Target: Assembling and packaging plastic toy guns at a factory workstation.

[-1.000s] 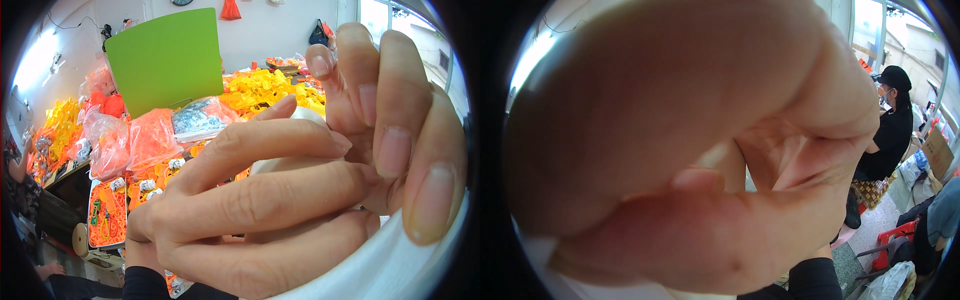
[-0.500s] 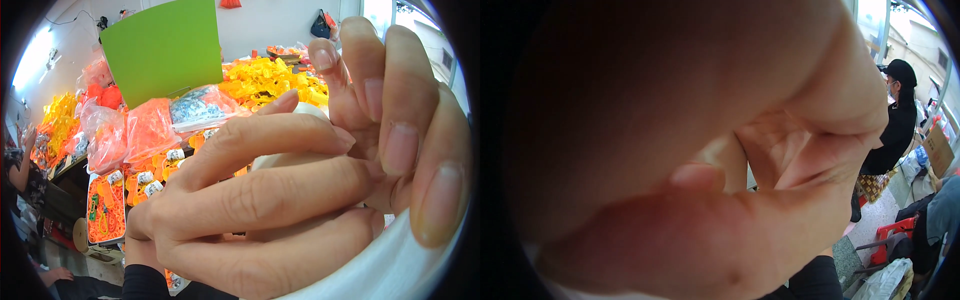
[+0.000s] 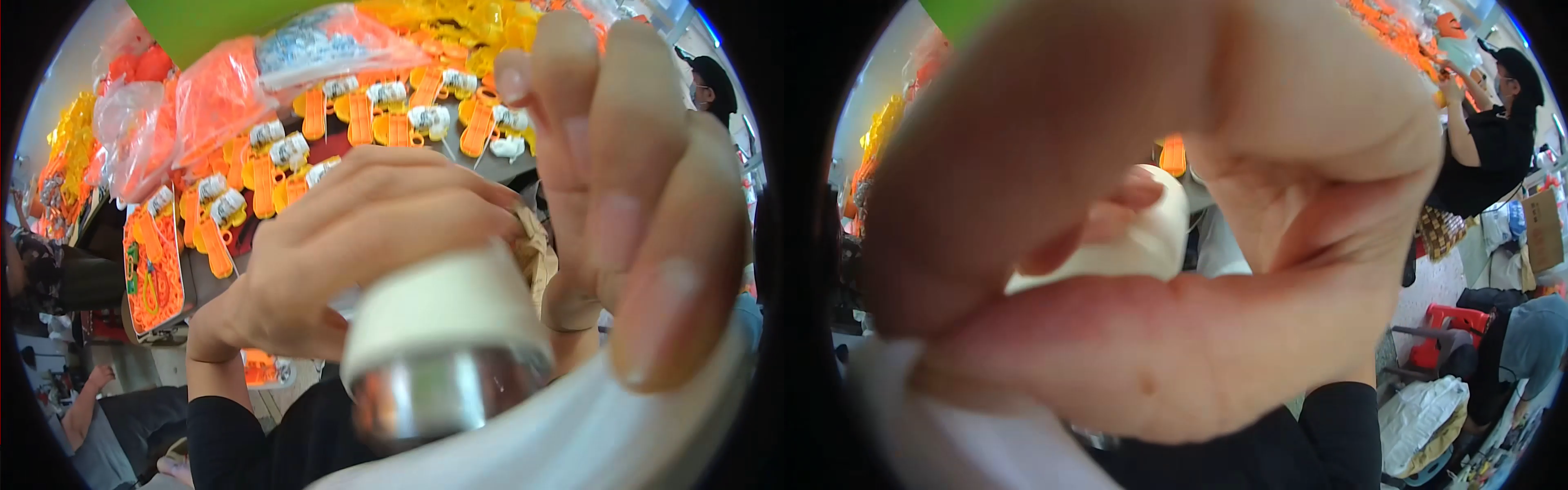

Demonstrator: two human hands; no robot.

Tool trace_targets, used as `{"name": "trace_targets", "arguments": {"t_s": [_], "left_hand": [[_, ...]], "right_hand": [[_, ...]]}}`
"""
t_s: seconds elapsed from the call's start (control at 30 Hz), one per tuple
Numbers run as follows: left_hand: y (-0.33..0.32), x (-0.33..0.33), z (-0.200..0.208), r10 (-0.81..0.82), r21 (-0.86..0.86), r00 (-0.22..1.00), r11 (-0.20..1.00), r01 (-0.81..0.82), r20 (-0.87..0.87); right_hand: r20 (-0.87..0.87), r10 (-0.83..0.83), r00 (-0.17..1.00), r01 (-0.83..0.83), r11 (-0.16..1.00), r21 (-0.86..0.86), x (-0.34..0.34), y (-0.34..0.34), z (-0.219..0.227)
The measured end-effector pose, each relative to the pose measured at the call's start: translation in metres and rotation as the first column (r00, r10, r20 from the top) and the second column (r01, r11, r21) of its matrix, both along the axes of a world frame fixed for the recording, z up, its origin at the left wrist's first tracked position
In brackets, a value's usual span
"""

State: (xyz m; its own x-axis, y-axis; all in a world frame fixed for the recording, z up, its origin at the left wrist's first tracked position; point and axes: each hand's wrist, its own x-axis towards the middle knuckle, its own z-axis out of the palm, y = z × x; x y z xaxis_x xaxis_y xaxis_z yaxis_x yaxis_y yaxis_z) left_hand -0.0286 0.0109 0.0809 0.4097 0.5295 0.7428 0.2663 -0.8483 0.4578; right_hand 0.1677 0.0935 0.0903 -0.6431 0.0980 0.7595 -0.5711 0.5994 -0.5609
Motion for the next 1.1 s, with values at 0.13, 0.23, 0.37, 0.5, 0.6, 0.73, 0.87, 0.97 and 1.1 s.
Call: {"name": "trace_targets", "arguments": {"t_s": [0.13,0.23,0.37,0.5,0.6,0.73,0.87,0.97,1.1], "left_hand": [[-0.004,-0.027,-0.033,0.052,-0.009,0.996,0.999,-0.053,-0.068],[-0.004,-0.035,-0.060,0.195,-0.332,0.974,0.932,-0.146,0.119],[-0.010,-0.050,-0.072,0.304,-0.212,0.952,0.932,-0.295,0.014],[-0.006,-0.052,-0.078,0.293,-0.255,0.955,0.928,-0.272,0.049],[-0.004,-0.054,-0.081,0.304,-0.226,0.953,0.928,-0.296,0.000],[-0.005,-0.050,-0.088,0.287,-0.271,0.954,0.929,-0.253,0.093],[-0.011,-0.053,-0.096,0.326,-0.330,0.938,0.903,-0.274,0.115],[-0.015,-0.051,-0.098,0.348,-0.339,0.933,0.893,-0.297,0.097],[-0.019,-0.049,-0.104,0.379,-0.356,0.920,0.878,-0.321,0.104]], "right_hand": [[-0.068,-0.026,0.997,0.019,0.995,-0.095,0.001,-0.034,-0.006],[-0.225,-0.135,0.965,0.031,0.909,-0.415,-0.014,-0.056,-0.049],[-0.193,-0.075,0.978,-0.061,0.788,-0.612,-0.018,-0.077,-0.073],[-0.169,0.059,0.984,-0.145,0.817,-0.558,-0.009,-0.072,-0.080],[-0.188,0.074,0.979,-0.167,0.823,-0.543,-0.009,-0.070,-0.084],[-0.208,0.066,0.976,-0.175,0.807,-0.564,-0.009,-0.078,-0.091],[-0.201,0.098,0.975,-0.201,0.777,-0.597,-0.010,-0.085,-0.103],[-0.230,0.094,0.969,-0.219,0.763,-0.608,-0.007,-0.092,-0.107],[-0.268,0.104,0.958,-0.241,0.799,-0.550,-0.010,-0.093,-0.113]]}}
